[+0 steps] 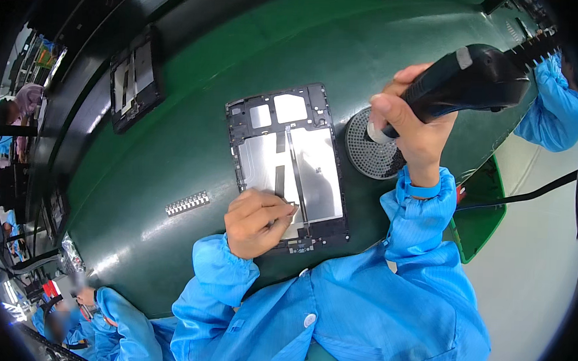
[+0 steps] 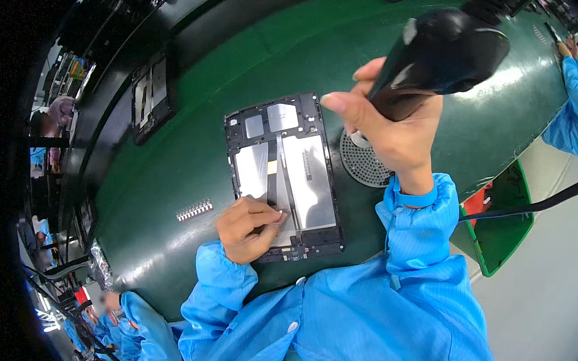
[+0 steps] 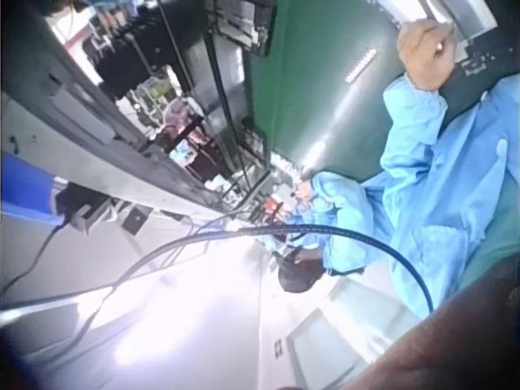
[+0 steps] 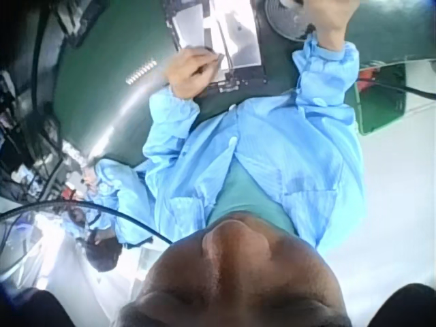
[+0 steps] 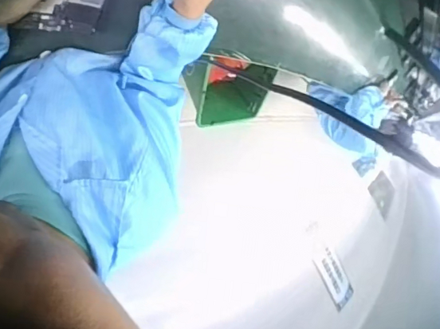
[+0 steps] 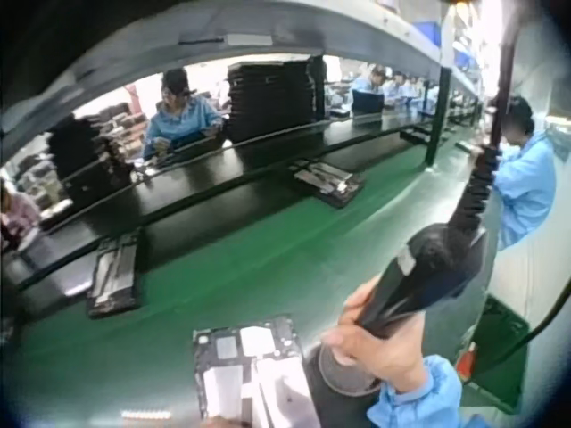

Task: Assembling internal components into a tablet frame using an electric screwdriver on a factory assembly line.

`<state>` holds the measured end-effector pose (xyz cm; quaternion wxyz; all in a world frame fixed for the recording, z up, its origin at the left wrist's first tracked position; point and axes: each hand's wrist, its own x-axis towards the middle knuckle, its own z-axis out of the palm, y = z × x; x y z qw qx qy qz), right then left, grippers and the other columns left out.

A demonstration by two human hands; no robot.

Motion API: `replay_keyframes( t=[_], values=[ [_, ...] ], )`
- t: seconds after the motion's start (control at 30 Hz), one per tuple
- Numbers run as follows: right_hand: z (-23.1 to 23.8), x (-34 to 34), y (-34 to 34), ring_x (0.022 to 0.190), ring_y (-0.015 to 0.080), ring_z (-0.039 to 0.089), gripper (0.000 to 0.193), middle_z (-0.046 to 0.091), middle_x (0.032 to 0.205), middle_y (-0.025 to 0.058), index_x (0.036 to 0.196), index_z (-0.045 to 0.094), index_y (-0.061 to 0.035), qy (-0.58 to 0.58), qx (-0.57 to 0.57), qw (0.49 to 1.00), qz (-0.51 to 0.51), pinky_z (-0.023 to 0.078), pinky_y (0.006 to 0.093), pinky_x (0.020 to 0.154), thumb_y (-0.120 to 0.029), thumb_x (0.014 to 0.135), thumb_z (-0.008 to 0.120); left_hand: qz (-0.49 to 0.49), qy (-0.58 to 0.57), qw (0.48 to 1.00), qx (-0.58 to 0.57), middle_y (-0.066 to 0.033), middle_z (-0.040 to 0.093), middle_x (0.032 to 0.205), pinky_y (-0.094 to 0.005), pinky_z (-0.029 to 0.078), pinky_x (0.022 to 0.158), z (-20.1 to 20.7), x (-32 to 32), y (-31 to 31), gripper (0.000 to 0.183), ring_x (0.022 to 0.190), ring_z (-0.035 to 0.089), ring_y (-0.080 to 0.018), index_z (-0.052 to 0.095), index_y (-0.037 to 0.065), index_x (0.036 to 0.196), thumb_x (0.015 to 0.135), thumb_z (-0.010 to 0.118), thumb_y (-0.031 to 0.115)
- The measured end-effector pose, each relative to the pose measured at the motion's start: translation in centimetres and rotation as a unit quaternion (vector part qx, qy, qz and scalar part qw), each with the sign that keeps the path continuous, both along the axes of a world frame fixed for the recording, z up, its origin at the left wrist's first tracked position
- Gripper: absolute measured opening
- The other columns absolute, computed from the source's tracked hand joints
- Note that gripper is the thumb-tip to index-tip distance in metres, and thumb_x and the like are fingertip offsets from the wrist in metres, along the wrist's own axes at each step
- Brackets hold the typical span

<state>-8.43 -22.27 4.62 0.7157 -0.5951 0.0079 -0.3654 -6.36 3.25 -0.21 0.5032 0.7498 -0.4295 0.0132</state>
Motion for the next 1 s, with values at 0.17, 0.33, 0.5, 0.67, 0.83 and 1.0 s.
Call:
replay_keyframes(
  t=[0.17, 0.33, 0.5, 0.67, 0.83, 1.0],
  values=[
    [-1.2, -0.1, -1.5, 0.052, 0.0115, 0.057, 0.031, 0.061, 0.066, 0.0068, 0.092, 0.056, -0.0002, -0.01, 0.016, 1.0, -0.005, 0.045, 0.0229, 0.045, 0.007, 0.069, 0.074, 0.116, 0.083, 0.989, 0.049, -0.0062, 0.062, 0.072, -0.0297, 0.046, 0.054, 0.1, -3.0, -1.0, 0.021, 0.06, 0.06, -0.0189, 0.067, 0.005, 0.075, 0.058, 0.074, -0.004],
    [-1.2, 0.7, -0.8, 0.05, 0.0155, 0.056, 0.032, 0.058, 0.063, 0.0093, 0.095, 0.048, -0.001, 0.016, -0.026, 0.999, 0.01, 0.046, 0.0275, 0.048, 0.008, 0.073, 0.068, 0.046, 0.006, 0.999, 0.029, -0.0049, 0.063, 0.073, -0.0269, 0.043, 0.05, -0.3, -3.9, -1.5, 0.019, 0.059, 0.061, -0.0169, 0.067, 0.007, 0.075, 0.06, 0.076, 0.001],
    [-1.2, 0.8, -0.5, 0.05, 0.0149, 0.056, 0.032, 0.058, 0.062, 0.0085, 0.094, 0.049, -0.0014, 0.038, -0.015, 0.999, 0.004, 0.045, 0.0254, 0.047, 0.008, 0.071, 0.07, 0.111, 0.132, 0.985, -0.023, -0.0092, 0.064, 0.074, -0.0249, 0.05, 0.058, 0.7, -2.3, 0.4, 0.016, 0.065, 0.063, -0.0162, 0.066, 0.004, 0.075, 0.063, 0.073, -0.005],
    [-0.9, 1.3, -0.3, 0.05, 0.0142, 0.056, 0.033, 0.057, 0.062, 0.0077, 0.093, 0.05, -0.0012, 0.061, -0.024, 0.998, -0.002, 0.045, 0.0245, 0.047, 0.007, 0.07, 0.072, 0.258, 0.341, 0.904, 0.018, -0.0056, 0.058, 0.083, -0.0171, 0.041, 0.052, 0.6, 1.9, 6.0, 0.012, 0.061, 0.052, -0.0046, 0.062, -0.002, 0.08, 0.073, 0.068, -0.008],
    [-1.4, 1.8, -0.3, 0.049, 0.0079, 0.055, 0.025, 0.06, 0.061, 0.0036, 0.083, 0.057, -0.0011, 0.047, -0.002, 0.999, 0.009, 0.042, 0.021, 0.044, 0.0, 0.07, 0.077, 0.256, 0.245, 0.927, 0.123, -0.0038, 0.059, 0.085, -0.0159, 0.037, 0.05, 0.2, 2.9, 7.4, 0.011, 0.057, 0.047, -0.0023, 0.063, -0.002, 0.077, 0.071, 0.068, -0.01],
    [-2.0, 1.7, -0.5, 0.051, 0.0118, 0.056, 0.031, 0.061, 0.064, 0.0091, 0.094, 0.051, 0.0, 0.058, -0.057, 0.996, 0.019, 0.044, 0.0224, 0.046, 0.009, 0.071, 0.071, 0.289, 0.163, 0.935, 0.124, -0.0037, 0.061, 0.082, -0.0169, 0.035, 0.049, 0.9, 2.6, 7.1, 0.008, 0.055, 0.044, -0.0023, 0.064, -0.002, 0.074, 0.069, 0.069, -0.007]
  ],
)
